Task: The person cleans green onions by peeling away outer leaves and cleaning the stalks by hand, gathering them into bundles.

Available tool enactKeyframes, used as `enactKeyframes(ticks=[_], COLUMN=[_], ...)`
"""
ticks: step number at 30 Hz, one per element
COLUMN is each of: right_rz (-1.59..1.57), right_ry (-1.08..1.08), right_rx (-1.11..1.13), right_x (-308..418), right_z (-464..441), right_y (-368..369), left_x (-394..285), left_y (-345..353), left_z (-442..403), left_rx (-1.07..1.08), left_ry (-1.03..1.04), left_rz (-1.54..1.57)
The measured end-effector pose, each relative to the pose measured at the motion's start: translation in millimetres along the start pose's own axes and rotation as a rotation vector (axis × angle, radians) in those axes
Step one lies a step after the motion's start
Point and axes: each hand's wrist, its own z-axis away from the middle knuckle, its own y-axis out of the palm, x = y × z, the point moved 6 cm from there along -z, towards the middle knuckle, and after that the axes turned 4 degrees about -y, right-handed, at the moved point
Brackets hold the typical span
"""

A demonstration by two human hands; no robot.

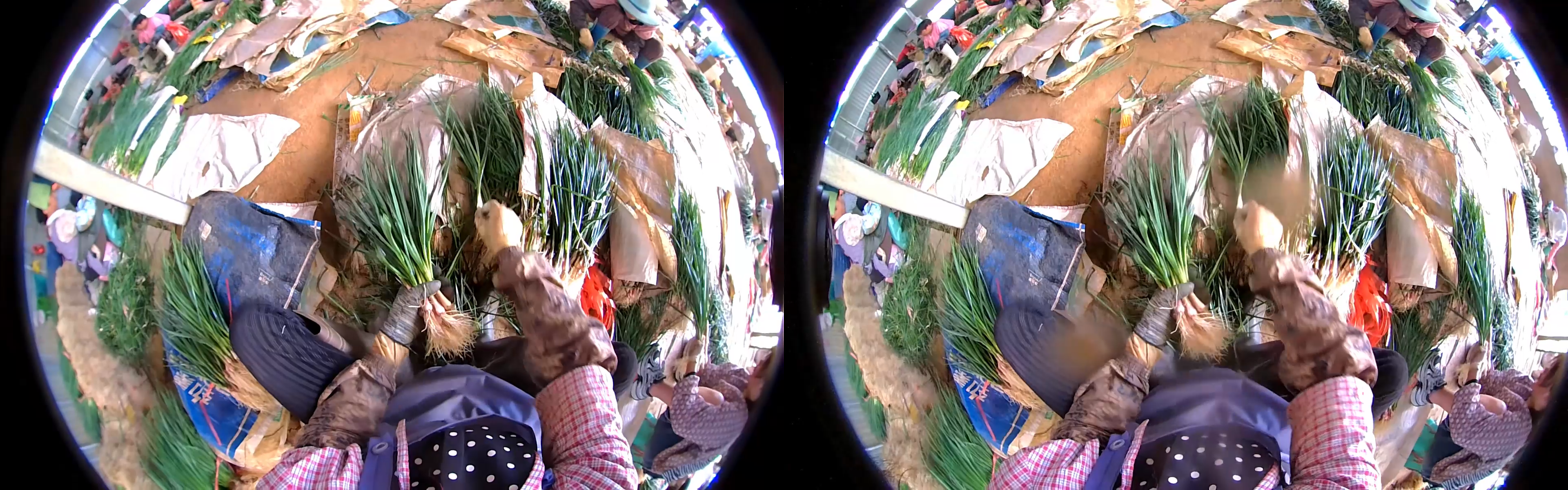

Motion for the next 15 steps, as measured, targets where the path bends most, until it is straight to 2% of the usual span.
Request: enactKeyframes(ticks=[1,2,4,5,6,7,8,10,11,12,14,15], right_rz=[-0.028,-0.057,0.002,0.100,0.197,0.074,-0.084,-0.490,-0.562,-0.695,-1.300,-1.533], right_ry=[-0.062,-0.122,-0.304,-0.365,-0.429,-0.454,-0.402,-0.327,0.109,0.081,0.552,0.539], right_rx=[0.025,0.053,0.141,0.251,0.360,0.500,0.568,0.614,0.770,0.537,0.575,0.696], right_x=[9,17,35,38,41,56,56,32,26,9,21,31], right_z=[26,54,109,133,154,168,173,162,154,144,135,132], right_y=[-4,-6,-8,2,12,-2,-6,17,12,36,50,61], left_x=[1,3,-6,-8,-9,-6,-2,2,-1,-3,-4,-5], left_y=[-2,-6,17,25,24,24,24,13,18,23,27,28], left_z=[0,-2,6,9,12,12,13,8,11,15,17,18], left_rx=[0.035,0.180,0.119,0.074,0.157,0.102,0.049,0.045,0.043,0.042,0.051,0.055], left_ry=[-0.037,-0.066,-0.021,0.088,-0.054,-0.045,-0.036,-0.053,-0.055,-0.056,-0.026,-0.012], left_rz=[-0.059,-0.134,-0.094,-0.065,-0.115,-0.047,0.021,-0.057,-0.031,-0.007,-0.051,-0.073])
